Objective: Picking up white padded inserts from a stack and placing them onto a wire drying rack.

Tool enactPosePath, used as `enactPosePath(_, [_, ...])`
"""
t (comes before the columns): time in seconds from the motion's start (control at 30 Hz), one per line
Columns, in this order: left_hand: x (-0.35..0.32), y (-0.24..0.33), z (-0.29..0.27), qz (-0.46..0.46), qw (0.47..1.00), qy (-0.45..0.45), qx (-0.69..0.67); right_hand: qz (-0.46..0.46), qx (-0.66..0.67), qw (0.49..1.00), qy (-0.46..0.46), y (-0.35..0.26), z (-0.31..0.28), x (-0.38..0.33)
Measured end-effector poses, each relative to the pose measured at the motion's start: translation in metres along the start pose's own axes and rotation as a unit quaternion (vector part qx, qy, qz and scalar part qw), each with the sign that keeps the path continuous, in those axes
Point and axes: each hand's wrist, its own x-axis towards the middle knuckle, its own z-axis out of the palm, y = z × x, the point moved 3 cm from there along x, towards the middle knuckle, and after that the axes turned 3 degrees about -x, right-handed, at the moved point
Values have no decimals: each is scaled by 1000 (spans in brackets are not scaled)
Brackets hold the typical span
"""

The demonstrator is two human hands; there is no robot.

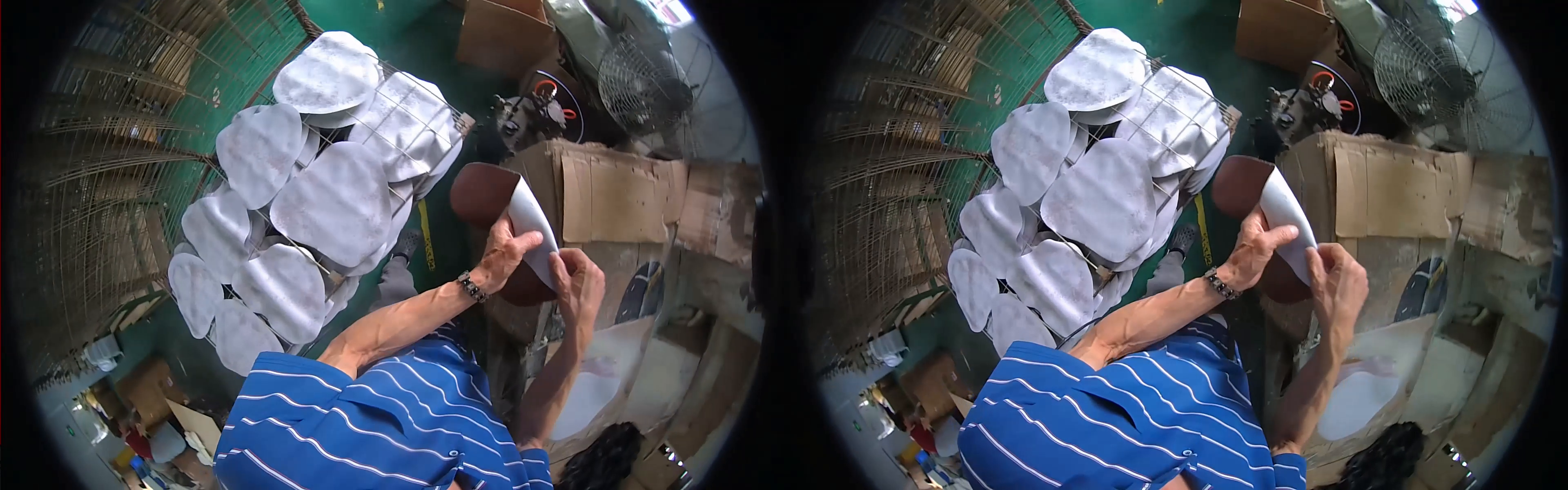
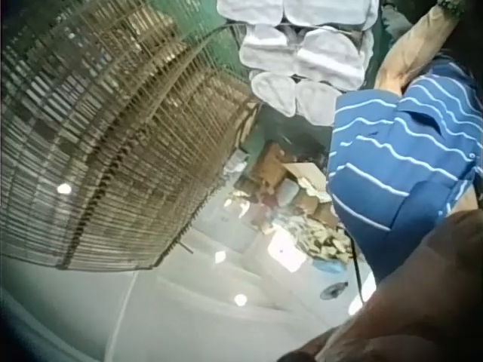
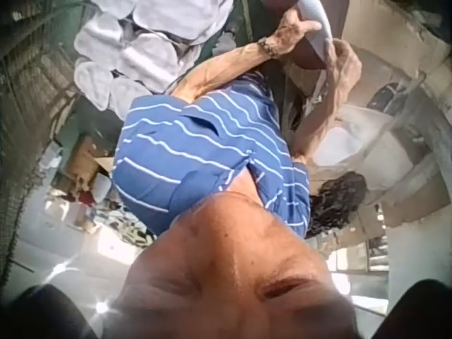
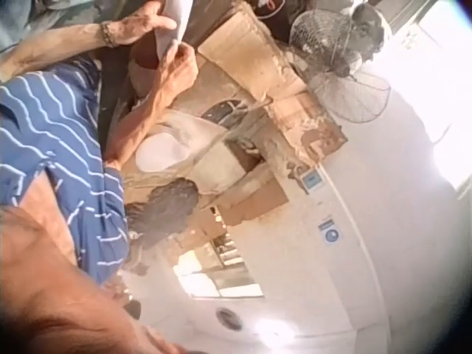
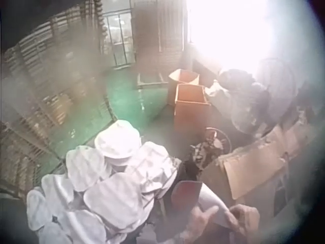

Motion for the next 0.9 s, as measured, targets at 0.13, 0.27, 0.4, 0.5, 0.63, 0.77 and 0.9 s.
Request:
enactPosePath(0.13, [71, 67, -9, 62, 998, 17, -5, -39, 158, 984, 75, -43, 26, 38])
enactPosePath(0.27, [129, 133, -17, 153, 988, -24, -24, -91, 170, 972, 134, -77, 39, 64])
enactPosePath(0.4, [149, 175, -59, 155, 987, -34, -34, -65, 174, 977, 102, -85, 42, 66])
enactPosePath(0.5, [154, 190, -128, 138, 990, 10, -19, -85, 145, 983, 74, -64, 63, 62])
enactPosePath(0.63, [163, 187, -269, 129, 975, 170, 63, -84, 106, 991, 14, -34, 102, 45])
enactPosePath(0.77, [175, 176, -375, 105, 934, 278, 196, -42, 77, 993, -75, -9, 132, 25])
enactPosePath(0.9, [190, 171, -386, 137, 886, 346, 277, -37, 33, 994, -94, 7, 143, 10])
